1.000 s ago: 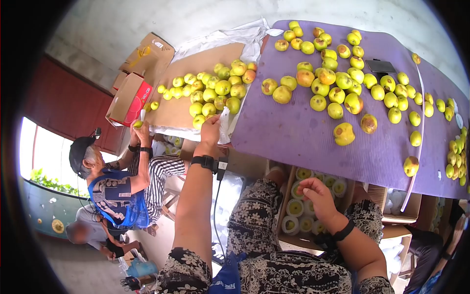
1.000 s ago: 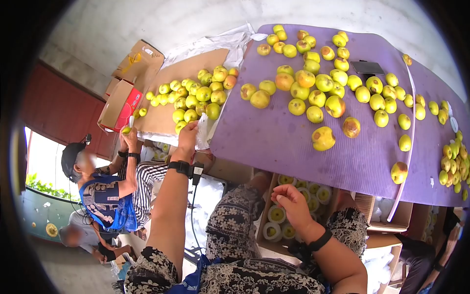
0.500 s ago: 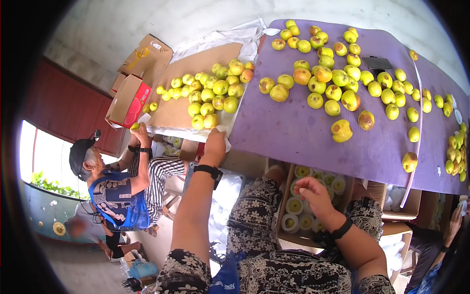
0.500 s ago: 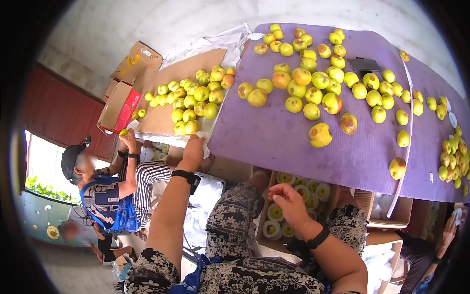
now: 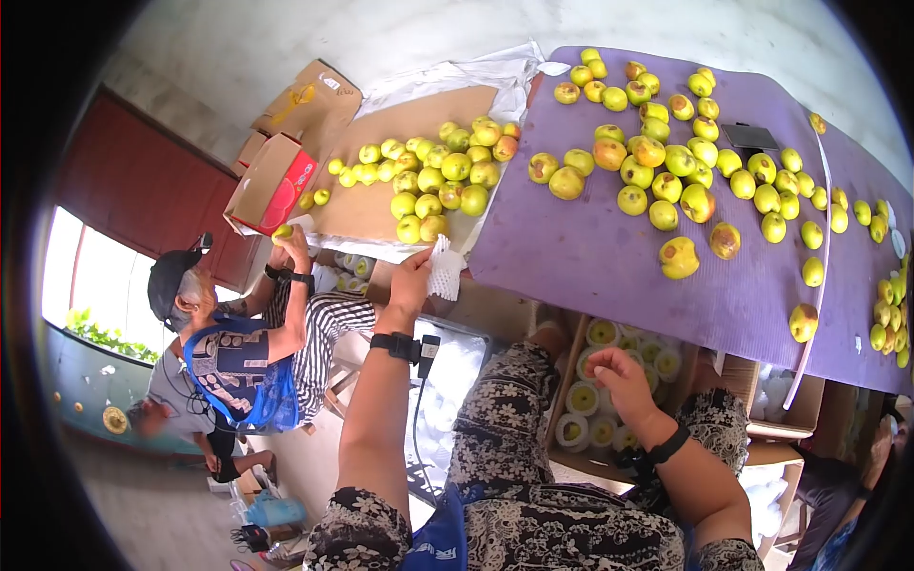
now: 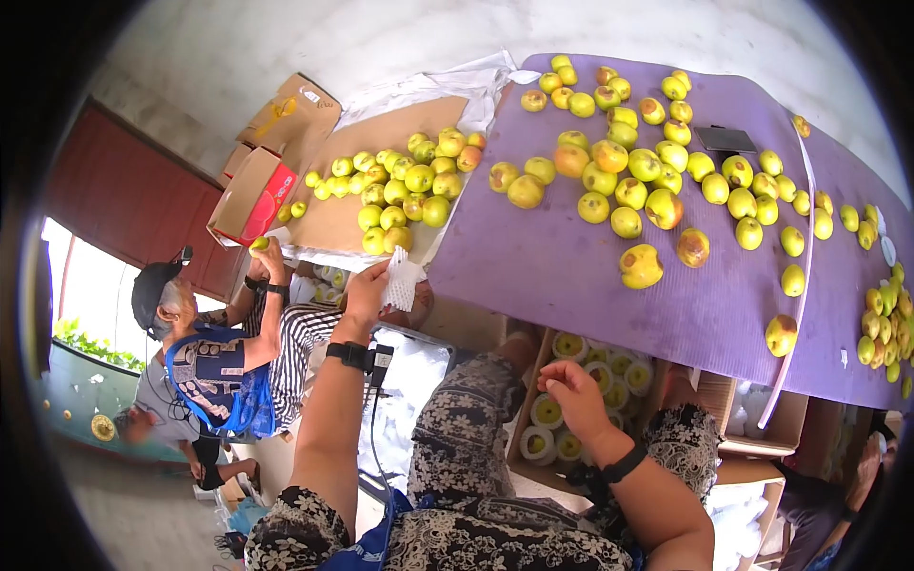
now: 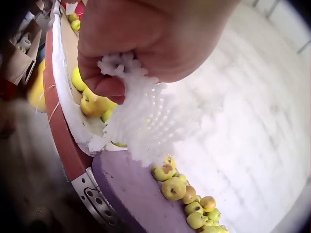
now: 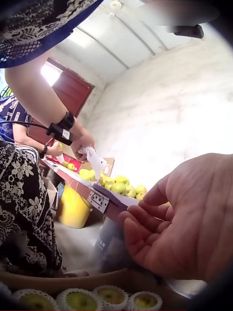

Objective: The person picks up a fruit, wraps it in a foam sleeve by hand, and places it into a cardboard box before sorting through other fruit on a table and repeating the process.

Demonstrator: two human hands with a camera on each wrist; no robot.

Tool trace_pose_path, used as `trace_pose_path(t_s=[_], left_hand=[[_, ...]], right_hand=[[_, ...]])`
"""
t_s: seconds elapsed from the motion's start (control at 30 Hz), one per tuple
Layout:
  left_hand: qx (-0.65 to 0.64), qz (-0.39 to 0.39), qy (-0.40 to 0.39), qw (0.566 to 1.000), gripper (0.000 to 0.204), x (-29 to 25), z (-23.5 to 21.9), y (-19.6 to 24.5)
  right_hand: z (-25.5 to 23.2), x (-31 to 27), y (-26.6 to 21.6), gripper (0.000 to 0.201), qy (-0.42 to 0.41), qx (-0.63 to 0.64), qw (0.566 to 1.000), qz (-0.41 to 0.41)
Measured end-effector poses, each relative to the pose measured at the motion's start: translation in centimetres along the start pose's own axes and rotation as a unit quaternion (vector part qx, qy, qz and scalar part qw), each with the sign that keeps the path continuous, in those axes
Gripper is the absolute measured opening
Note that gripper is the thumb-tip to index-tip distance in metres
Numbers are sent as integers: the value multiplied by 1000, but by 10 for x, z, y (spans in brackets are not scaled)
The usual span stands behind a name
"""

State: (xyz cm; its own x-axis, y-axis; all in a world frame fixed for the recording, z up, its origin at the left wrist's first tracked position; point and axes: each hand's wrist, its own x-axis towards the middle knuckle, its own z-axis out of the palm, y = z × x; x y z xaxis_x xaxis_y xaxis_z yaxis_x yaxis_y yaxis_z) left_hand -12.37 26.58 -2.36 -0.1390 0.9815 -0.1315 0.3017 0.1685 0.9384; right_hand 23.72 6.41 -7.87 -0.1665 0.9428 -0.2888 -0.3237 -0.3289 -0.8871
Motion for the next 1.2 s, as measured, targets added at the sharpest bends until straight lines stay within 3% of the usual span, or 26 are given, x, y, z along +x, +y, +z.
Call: trace_pose_path(t_s=[0.13,0.17,0.2,0.23,0.3,0.33,0.47,0.57,0.63,0.67,0.73,0.77,0.83,1.03,1.07,1.13,1.17,1.2], left_hand=[[86,28,20,996,32,11,-2,-15],[247,151,69,955,32,16,-1,-21],[396,268,114,871,33,17,1,-22],[396,268,114,871,33,19,4,-24],[505,369,159,764,33,19,16,-23],[504,369,157,765,33,15,17,-19],[671,291,178,658,31,-6,-2,13],[687,289,147,650,31,-8,-14,13],[655,238,125,706,30,4,-8,-6],[655,238,125,706,30,11,-2,-16],[577,247,124,768,28,21,18,-37],[575,246,123,770,28,24,28,-48],[531,154,93,828,27,24,45,-59],[579,141,-36,803,30,-5,32,-34],[580,141,-34,802,30,-12,25,-47],[552,209,-152,792,30,-28,11,-84],[553,210,-151,792,30,-39,11,-88],[530,198,-99,818,30,-47,14,-86]], right_hand=[[-1,1,5,17,-8,10,1000,0],[-1,1,5,17,-8,10,1000,0],[0,1,4,17,-8,14,1000,6],[0,2,3,17,-7,19,1000,12],[1,2,2,17,-7,16,1000,10],[0,1,1,17,-6,14,1000,8],[-4,0,2,18,-5,22,1000,-10],[-2,0,-2,18,-6,12,1000,2],[-4,2,3,17,-3,2,1000,2],[-4,3,3,17,-3,2,1000,2],[-2,2,2,17,-9,-3,1000,-8],[-2,2,4,17,-7,-5,1000,-7],[-2,2,7,17,-16,5,1000,-9],[1,2,8,17,-10,0,1000,-1],[1,3,8,17,-12,1,1000,-3],[-1,2,9,17,-17,5,1000,-6],[-2,2,8,17,-17,6,1000,-7],[-3,2,9,17,-16,0,1000,-11]])
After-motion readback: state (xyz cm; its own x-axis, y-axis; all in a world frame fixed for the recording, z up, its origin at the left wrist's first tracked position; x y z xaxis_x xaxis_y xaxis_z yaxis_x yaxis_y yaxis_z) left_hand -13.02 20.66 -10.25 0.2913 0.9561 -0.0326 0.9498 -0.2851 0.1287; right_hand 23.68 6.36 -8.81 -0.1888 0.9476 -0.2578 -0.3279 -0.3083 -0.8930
